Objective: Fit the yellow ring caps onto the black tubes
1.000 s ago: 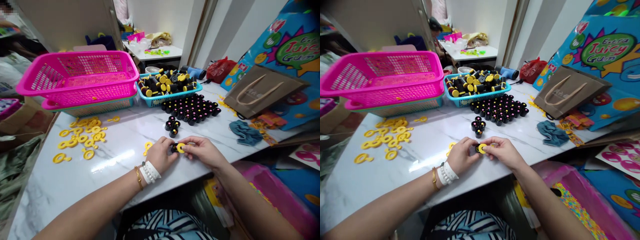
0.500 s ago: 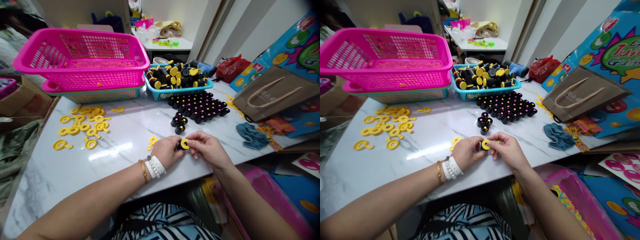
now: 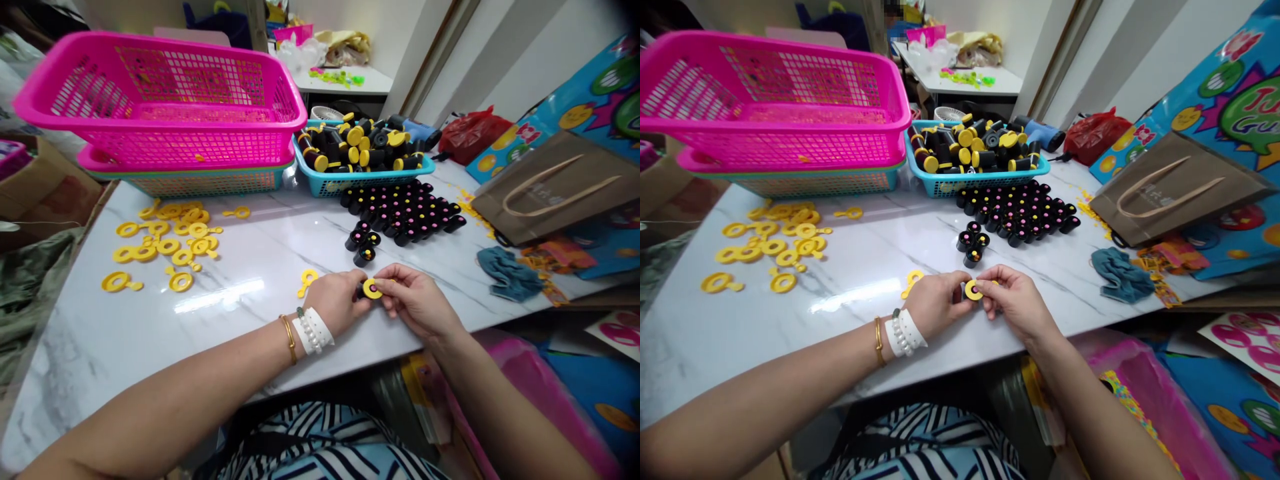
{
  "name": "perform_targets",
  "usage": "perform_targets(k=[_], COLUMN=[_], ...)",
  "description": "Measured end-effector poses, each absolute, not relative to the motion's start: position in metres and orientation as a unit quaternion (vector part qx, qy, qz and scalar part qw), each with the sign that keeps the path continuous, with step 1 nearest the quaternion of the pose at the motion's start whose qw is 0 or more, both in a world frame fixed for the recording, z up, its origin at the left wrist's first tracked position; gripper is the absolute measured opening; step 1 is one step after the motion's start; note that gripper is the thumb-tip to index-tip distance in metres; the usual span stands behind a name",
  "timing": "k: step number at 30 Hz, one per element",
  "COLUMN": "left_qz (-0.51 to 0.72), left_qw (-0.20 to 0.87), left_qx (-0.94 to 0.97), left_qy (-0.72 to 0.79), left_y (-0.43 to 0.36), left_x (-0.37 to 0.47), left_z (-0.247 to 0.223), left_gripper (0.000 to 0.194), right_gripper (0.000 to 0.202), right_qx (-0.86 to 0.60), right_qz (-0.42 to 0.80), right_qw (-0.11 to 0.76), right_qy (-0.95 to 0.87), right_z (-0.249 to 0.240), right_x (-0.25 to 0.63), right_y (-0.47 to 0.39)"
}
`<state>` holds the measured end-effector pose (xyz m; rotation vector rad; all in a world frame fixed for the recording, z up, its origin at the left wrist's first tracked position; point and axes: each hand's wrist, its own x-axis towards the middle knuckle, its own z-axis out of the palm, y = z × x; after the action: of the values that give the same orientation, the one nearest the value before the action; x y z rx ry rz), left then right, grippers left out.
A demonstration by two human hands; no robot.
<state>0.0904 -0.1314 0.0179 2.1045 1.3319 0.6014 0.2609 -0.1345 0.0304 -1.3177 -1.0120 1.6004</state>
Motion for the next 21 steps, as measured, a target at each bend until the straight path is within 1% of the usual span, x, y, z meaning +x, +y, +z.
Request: perform_targets(k=[4, 9, 11, 14, 16, 19, 21], left_qz=[0.235, 0.236, 0.228, 0.221, 0.225, 0.27, 0.295], left_qw=[0.305, 0.451, 0.497, 0.544, 0.537, 0.455, 0.399], left_qx=[0.782, 0.694, 0.664, 0.646, 0.652, 0.696, 0.732], left_qy=[0.49, 0.508, 0.51, 0.488, 0.485, 0.485, 0.467], left_y=[-0.131, -0.126, -0.122, -0.118, -0.122, -0.131, -0.137], left_x=[0.088, 0.088, 0.091, 0.094, 0.093, 0.09, 0.088], left_z=[0.023, 0.034, 0.034, 0.03, 0.028, 0.025, 0.023], left_gripper=[0.018, 0.029, 0.03, 0.026, 0.025, 0.025, 0.031], right_gripper=[0.03, 0.032, 0.031, 0.03, 0.031, 0.032, 0.033], right_qx=[-0.518, -0.52, -0.511, -0.5, -0.499, -0.507, -0.515], right_qz=[0.631, 0.638, 0.639, 0.63, 0.626, 0.616, 0.603], right_qw=[0.397, 0.363, 0.371, 0.406, 0.413, 0.399, 0.39], right_qy=[-0.419, -0.437, -0.438, -0.433, -0.435, -0.452, -0.468], right_z=[0.028, 0.025, 0.022, 0.017, 0.016, 0.017, 0.018], right_x=[0.262, 0.265, 0.265, 0.264, 0.263, 0.26, 0.261], right_y=[-0.134, -0.136, -0.137, -0.139, -0.14, -0.141, -0.142])
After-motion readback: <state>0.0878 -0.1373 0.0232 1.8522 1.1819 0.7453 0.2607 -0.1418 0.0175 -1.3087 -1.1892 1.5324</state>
